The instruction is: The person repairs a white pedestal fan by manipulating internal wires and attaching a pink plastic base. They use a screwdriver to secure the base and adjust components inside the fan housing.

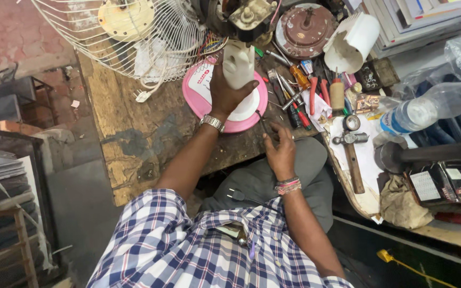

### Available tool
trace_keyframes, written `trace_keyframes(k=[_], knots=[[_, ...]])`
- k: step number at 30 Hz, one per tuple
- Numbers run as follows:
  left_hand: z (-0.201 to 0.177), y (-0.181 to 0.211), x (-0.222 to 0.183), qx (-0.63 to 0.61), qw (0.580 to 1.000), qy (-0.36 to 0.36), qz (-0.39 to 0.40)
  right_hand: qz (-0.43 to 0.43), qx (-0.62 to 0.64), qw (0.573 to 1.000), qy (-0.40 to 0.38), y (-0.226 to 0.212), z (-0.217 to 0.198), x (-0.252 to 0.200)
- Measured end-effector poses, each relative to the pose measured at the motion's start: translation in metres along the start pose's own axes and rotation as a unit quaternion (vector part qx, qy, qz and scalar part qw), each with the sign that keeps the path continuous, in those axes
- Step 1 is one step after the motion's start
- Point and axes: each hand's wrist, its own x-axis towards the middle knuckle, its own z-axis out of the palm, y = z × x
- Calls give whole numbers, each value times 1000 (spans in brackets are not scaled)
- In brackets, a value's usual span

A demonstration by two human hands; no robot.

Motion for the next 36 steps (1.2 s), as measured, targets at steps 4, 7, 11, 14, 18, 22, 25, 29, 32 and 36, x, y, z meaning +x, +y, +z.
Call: trace_keyframes(k=[4,7,11,14,18,22,25,29,32,36], knots=[[-8,15,19,-46,999,-17,8,-35,9,999,5,0,-1,0],[-10,32,30,-36,999,-15,16,-32,14,999,2,-3,-3,-1],[-14,54,35,-82,995,18,58,-47,2,999,-3,-11,-5,0],[-15,71,32,-110,992,50,29,-43,4,999,-6,-18,-8,-2],[-23,94,32,-103,983,132,73,-144,21,989,11,-34,-24,-7],[-43,96,31,-240,964,116,-10,-173,61,983,-15,-49,-57,-5],[-61,80,38,-283,951,118,-36,-195,42,979,-39,-66,-73,-2],[-80,48,46,-338,924,146,-101,-241,-26,968,-69,-92,-74,7],[-87,21,63,-368,901,177,-149,-253,0,965,-75,-108,-64,21],[-94,-9,80,-386,867,198,-245,-295,-10,952,-78,-123,-54,48]])
